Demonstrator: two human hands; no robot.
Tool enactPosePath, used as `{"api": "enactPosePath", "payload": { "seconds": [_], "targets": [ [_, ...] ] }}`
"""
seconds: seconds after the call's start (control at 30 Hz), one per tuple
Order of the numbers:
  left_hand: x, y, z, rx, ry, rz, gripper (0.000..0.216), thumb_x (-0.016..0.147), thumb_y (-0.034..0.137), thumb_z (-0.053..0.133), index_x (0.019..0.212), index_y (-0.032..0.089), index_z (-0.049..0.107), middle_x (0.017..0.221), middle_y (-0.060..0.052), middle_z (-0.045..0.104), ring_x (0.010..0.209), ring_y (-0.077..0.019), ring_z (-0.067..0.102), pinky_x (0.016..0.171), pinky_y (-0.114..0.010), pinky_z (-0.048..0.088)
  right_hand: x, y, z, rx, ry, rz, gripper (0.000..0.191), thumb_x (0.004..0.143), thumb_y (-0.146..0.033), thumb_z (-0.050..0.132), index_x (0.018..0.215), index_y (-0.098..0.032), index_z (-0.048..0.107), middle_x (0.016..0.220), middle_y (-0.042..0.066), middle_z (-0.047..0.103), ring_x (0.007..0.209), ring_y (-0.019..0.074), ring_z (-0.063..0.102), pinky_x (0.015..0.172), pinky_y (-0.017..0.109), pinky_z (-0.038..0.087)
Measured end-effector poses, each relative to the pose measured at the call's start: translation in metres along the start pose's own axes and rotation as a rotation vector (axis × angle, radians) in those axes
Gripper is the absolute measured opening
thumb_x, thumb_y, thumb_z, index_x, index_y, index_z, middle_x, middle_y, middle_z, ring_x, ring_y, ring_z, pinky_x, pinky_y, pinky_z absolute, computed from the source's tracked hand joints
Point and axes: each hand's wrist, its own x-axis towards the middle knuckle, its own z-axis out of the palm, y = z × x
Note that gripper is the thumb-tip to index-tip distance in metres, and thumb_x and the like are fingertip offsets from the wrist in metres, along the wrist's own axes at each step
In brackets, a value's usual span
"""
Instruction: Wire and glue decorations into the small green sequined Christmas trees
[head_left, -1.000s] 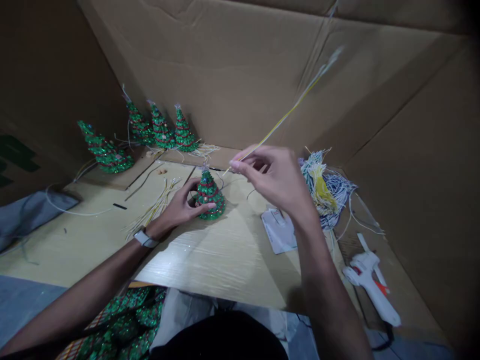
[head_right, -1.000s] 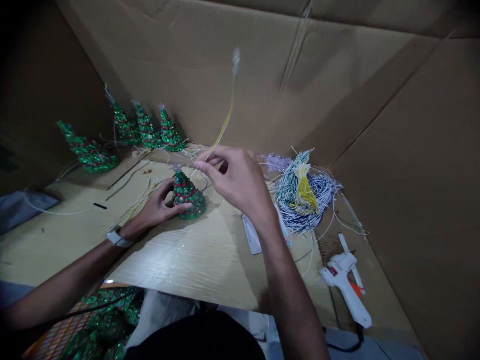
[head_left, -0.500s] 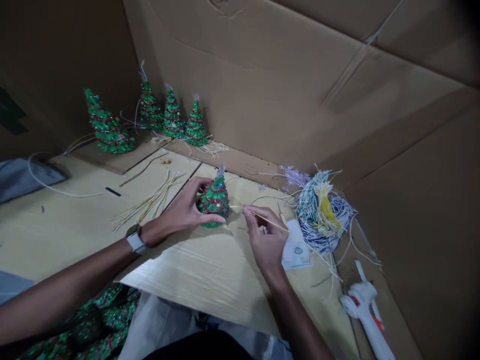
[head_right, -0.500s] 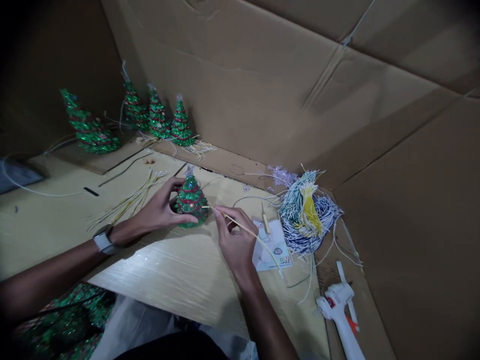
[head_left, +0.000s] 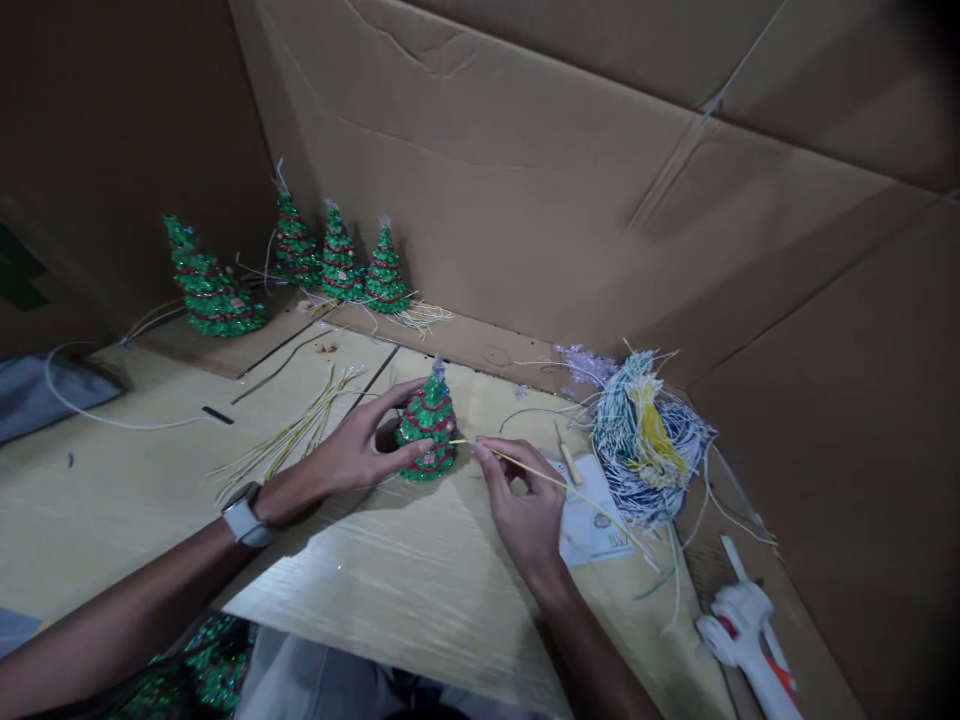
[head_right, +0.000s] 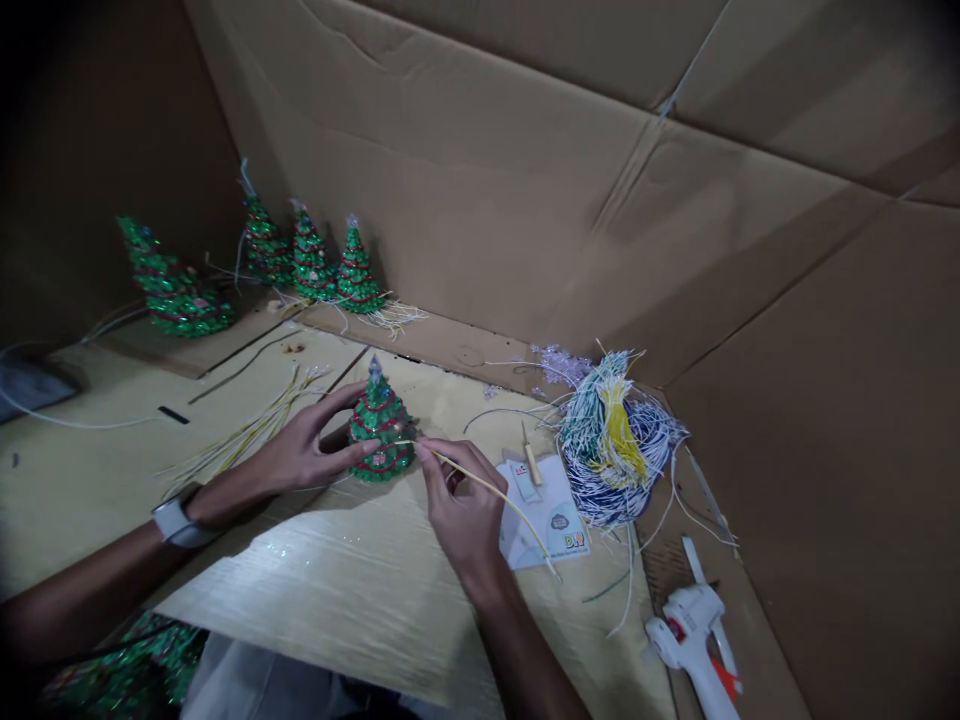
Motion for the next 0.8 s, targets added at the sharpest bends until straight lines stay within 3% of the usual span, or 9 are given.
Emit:
{"api": "enactPosePath", "payload": {
  "seconds": [0.13, 0.27, 0.37, 0.53, 0.67, 0.8],
  "targets": [
    [0.0, 0.001, -0.001, 0.002, 0.037, -0.022, 0.085, 0.086, 0.058, 0.091, 0.159, 0.034, 0.055, 0.152, -0.01, 0.068, 0.136, -0.0356, 0.069, 0.114, -0.051, 0.062, 0.0, -0.001, -0.001, -0.01, 0.002, -0.004, 0.01, 0.104, -0.028, 0.076, 0.105, -0.024, 0.085, 0.097, 0.004, 0.086, 0.078, 0.017, 0.075, 0.072, 0.03, 0.06],
    [-0.002, 0.002, -0.002, 0.044, -0.009, -0.011, 0.084, 0.091, 0.056, 0.087, 0.164, 0.033, 0.051, 0.155, -0.011, 0.066, 0.142, -0.0361, 0.065, 0.118, -0.05, 0.059, -0.001, 0.0, 0.0, 0.006, 0.005, -0.01, 0.009, 0.104, -0.026, 0.076, 0.105, -0.024, 0.085, 0.097, 0.003, 0.085, 0.076, 0.015, 0.074, 0.069, 0.028, 0.059],
    [-0.003, 0.003, -0.001, 0.046, 0.027, 0.005, 0.082, 0.088, 0.055, 0.09, 0.159, 0.034, 0.055, 0.15, -0.01, 0.069, 0.138, -0.0345, 0.067, 0.119, -0.051, 0.058, -0.002, 0.0, 0.001, -0.001, -0.002, -0.011, 0.01, 0.104, -0.028, 0.075, 0.105, -0.023, 0.085, 0.096, 0.004, 0.085, 0.074, 0.0152, 0.074, 0.066, 0.028, 0.058],
    [-0.003, 0.008, 0.0, -0.023, -0.014, -0.008, 0.086, 0.092, 0.052, 0.088, 0.166, 0.036, 0.049, 0.164, -0.012, 0.06, 0.144, -0.0362, 0.064, 0.117, -0.051, 0.061, -0.001, 0.0, 0.001, -0.022, -0.006, -0.008, 0.013, 0.105, -0.031, 0.074, 0.103, -0.024, 0.085, 0.095, 0.005, 0.086, 0.074, 0.0169, 0.075, 0.067, 0.03, 0.059],
    [-0.002, 0.01, 0.0, -0.056, 0.004, -0.013, 0.083, 0.089, 0.049, 0.091, 0.162, 0.036, 0.054, 0.156, -0.012, 0.066, 0.143, -0.0363, 0.065, 0.12, -0.057, 0.059, -0.002, 0.001, 0.002, -0.011, -0.008, -0.013, 0.011, 0.104, -0.03, 0.075, 0.105, -0.025, 0.085, 0.095, 0.004, 0.085, 0.075, 0.0168, 0.075, 0.067, 0.03, 0.059],
    [-0.002, 0.011, 0.001, -0.157, -0.036, -0.031, 0.083, 0.092, 0.048, 0.088, 0.165, 0.039, 0.051, 0.168, -0.011, 0.057, 0.151, -0.0365, 0.06, 0.117, -0.055, 0.062, -0.004, 0.003, 0.003, -0.01, -0.008, -0.009, 0.012, 0.104, -0.032, 0.075, 0.106, -0.025, 0.085, 0.096, 0.004, 0.085, 0.078, 0.0182, 0.076, 0.073, 0.032, 0.062]
  ]
}}
